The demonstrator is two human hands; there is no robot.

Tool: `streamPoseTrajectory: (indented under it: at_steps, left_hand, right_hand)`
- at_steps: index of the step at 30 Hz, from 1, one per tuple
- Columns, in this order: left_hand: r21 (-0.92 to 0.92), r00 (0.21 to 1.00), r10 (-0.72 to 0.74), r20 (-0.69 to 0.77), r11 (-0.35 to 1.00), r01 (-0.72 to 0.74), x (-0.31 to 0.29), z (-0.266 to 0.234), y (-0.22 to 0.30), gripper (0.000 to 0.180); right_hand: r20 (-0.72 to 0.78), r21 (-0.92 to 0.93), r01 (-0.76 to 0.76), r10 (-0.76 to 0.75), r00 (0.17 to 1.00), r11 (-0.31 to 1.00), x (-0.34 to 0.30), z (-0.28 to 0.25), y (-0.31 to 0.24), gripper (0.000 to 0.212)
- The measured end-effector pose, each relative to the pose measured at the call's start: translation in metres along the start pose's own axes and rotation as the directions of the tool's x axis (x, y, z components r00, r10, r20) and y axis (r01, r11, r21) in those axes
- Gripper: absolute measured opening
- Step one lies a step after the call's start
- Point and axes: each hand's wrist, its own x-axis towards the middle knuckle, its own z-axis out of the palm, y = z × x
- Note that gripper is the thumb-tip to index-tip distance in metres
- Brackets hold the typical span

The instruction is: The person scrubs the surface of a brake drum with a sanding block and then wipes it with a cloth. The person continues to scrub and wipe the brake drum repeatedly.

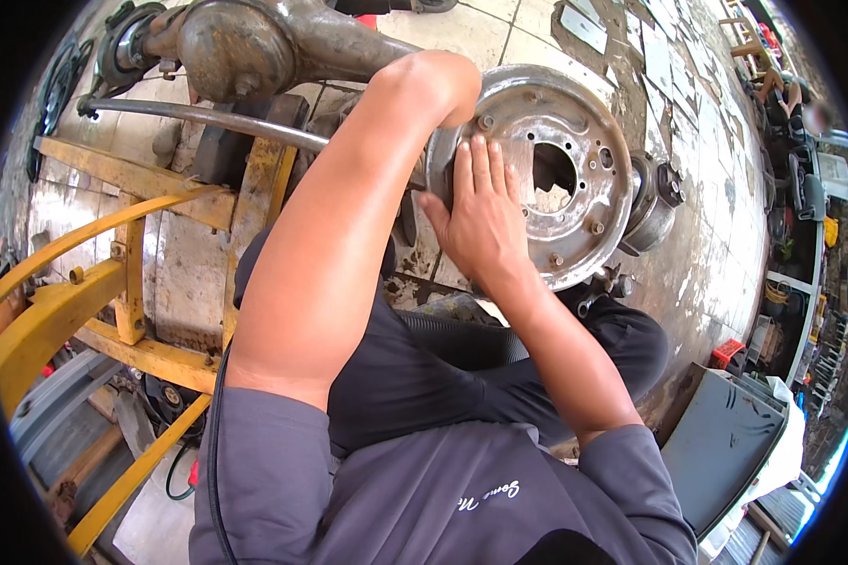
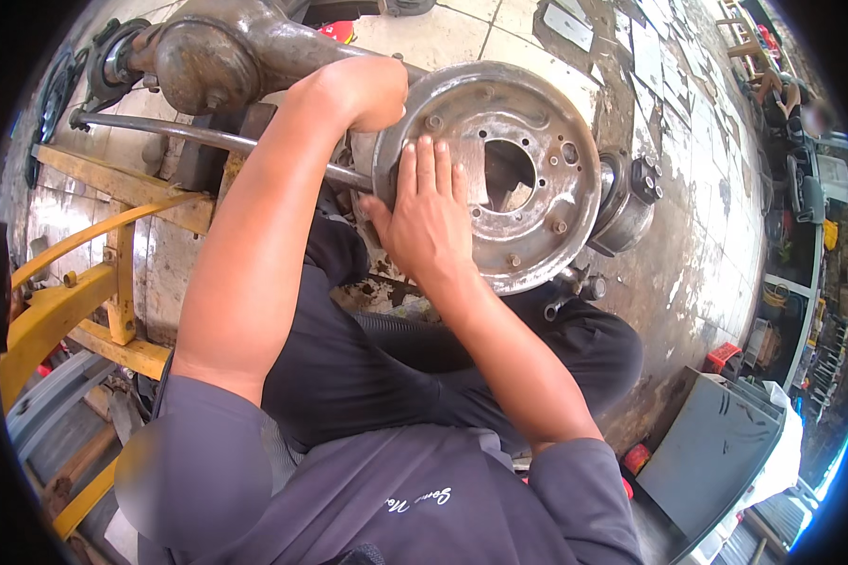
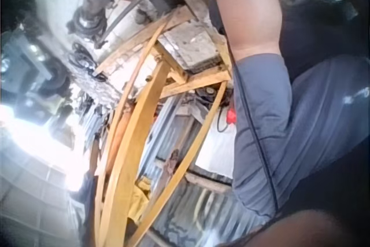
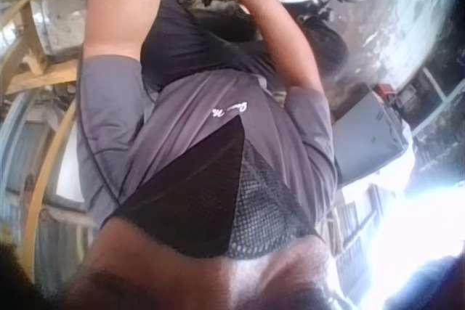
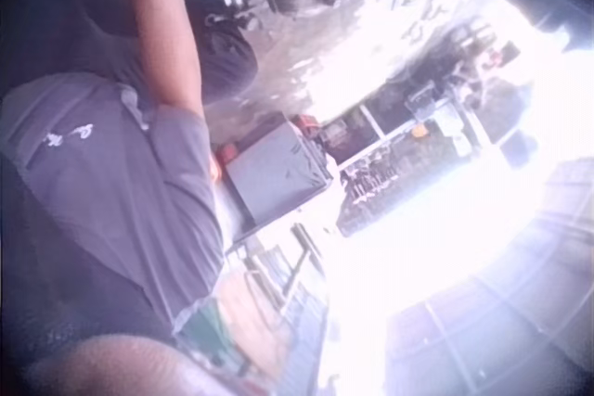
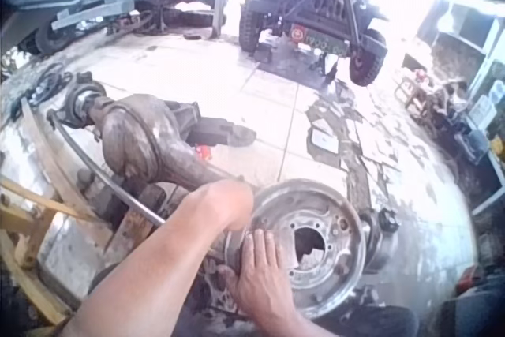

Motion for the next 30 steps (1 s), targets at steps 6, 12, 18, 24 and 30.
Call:
streamPoseTrajectory:
  at_steps: [6, 12, 18, 24, 30]
  left_hand:
    - [-0.023, 1.0, 0.014, -0.012, 1.0, -0.015, -0.003, 0.0, -0.001, 0.026]
    - [-0.039, 1.0, 0.012, 0.002, 0.999, -0.012, -0.008, -0.001, 0.003, 0.026]
    - [-0.022, 1.0, -0.018, -0.011, 1.0, 0.018, 0.002, 0.004, 0.001, 0.024]
    - [-0.018, 1.0, 0.016, -0.02, 1.0, -0.016, -0.006, 0.004, 0.0, 0.025]
    - [-0.03, 1.0, -0.002, -0.003, 1.0, 0.002, 0.0, 0.004, 0.0, 0.024]
  right_hand:
    - [-0.028, 0.001, 0.058, -0.058, 0.998, 0.998, -0.008, -0.003, 0.004, 0.082]
    - [-0.095, 0.001, 0.036, -0.036, 0.995, 0.999, 0.005, 0.002, 0.004, 0.083]
    - [-0.064, 0.036, 0.066, -0.064, 0.996, 0.997, -0.006, -0.003, 0.001, 0.082]
    - [-0.04, 0.031, 0.058, -0.057, 0.998, 0.998, -0.012, -0.001, 0.001, 0.083]
    - [-0.103, 0.011, 0.026, -0.025, 0.994, 1.0, 0.005, 0.001, 0.0, 0.085]
